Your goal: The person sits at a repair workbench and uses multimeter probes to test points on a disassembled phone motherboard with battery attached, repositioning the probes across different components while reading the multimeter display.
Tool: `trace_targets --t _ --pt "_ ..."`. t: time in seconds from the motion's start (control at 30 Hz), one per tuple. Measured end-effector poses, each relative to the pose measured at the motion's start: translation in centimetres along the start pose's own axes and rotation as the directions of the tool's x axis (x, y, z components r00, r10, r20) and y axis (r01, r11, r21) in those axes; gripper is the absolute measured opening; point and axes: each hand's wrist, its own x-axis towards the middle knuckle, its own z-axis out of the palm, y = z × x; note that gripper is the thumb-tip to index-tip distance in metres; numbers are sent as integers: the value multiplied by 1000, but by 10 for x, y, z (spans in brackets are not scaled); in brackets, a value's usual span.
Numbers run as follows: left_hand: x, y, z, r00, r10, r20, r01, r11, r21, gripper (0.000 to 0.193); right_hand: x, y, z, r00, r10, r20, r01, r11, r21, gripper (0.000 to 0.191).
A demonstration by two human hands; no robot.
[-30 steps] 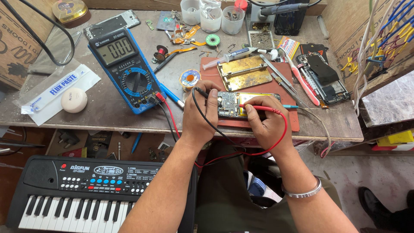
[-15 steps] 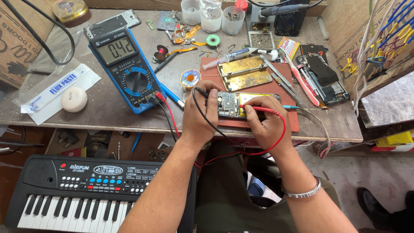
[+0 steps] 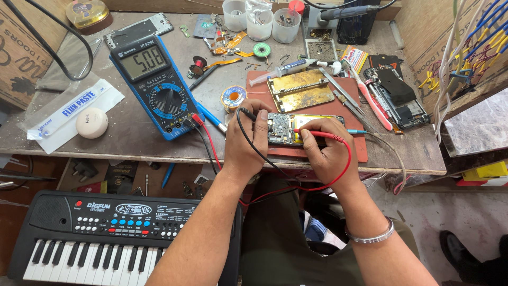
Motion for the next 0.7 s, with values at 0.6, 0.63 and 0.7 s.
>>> trace_targets --t 0.6,0.63,0.7 --pt "0 2 -1 1000 -22 5 22 1000 19 13 0 1 1 1000 -3 -5 3 1000 1 11" --pt "0 2 -1 1000 -26 7 26 1000 15 13 0 1 1 1000 0 -4 0 1000 1 11" --pt "0 2 -1 1000 -7 3 7 1000 12 13 0 0 1 1000 5 -3 -5 1000 -9 11"
